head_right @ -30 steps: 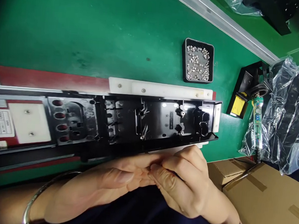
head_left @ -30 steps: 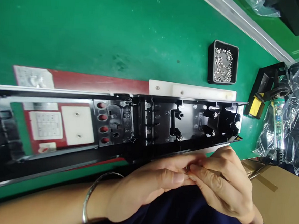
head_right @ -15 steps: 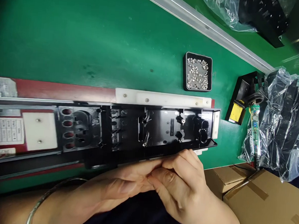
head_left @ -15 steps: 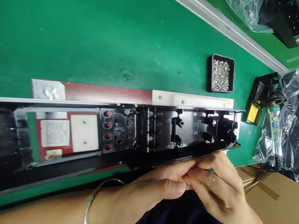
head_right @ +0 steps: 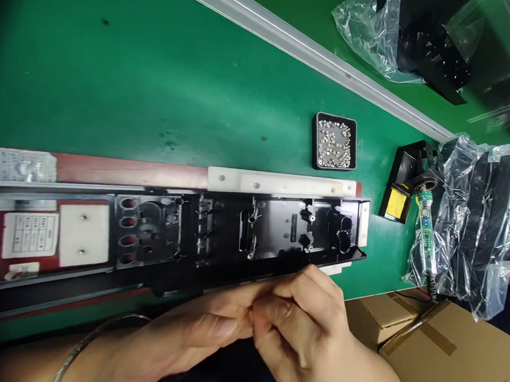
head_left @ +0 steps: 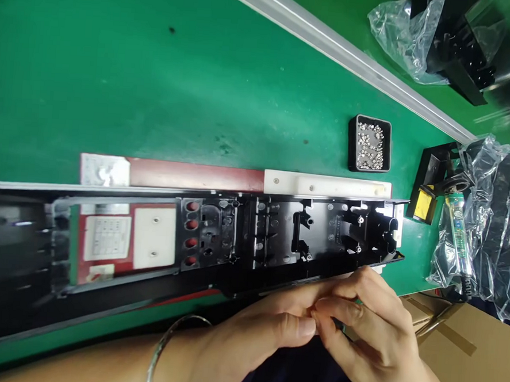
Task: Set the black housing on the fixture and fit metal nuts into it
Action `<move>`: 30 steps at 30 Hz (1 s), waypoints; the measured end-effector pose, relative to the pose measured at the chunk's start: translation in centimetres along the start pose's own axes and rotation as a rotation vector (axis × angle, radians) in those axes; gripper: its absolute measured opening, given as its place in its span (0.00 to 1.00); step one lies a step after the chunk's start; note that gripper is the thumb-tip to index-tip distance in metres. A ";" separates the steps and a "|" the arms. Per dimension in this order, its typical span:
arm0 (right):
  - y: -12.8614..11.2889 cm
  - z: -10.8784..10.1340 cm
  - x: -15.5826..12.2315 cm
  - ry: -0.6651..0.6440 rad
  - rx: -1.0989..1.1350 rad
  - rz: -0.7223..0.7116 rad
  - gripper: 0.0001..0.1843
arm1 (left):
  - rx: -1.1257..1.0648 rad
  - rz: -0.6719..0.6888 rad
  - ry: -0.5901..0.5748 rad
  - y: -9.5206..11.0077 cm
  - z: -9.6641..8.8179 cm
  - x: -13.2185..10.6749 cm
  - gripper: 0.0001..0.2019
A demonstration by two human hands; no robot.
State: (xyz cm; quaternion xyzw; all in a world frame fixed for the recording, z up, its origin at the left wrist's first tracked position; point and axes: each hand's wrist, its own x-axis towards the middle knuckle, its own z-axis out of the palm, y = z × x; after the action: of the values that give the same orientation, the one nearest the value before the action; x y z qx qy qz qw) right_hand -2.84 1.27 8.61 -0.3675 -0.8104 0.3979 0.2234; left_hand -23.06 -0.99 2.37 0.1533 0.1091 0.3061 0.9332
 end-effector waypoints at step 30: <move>4.3 -2.1 8.2 -0.049 -0.113 -0.196 0.02 | -0.170 -0.048 0.051 -2.1 -0.9 -1.1 0.27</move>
State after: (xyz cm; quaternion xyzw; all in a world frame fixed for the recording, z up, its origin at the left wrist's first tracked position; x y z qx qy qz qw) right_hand -4.88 10.41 6.92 -0.2888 -0.8688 0.3365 0.2203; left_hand -23.09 -3.09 0.92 0.0633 0.1101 0.2957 0.9468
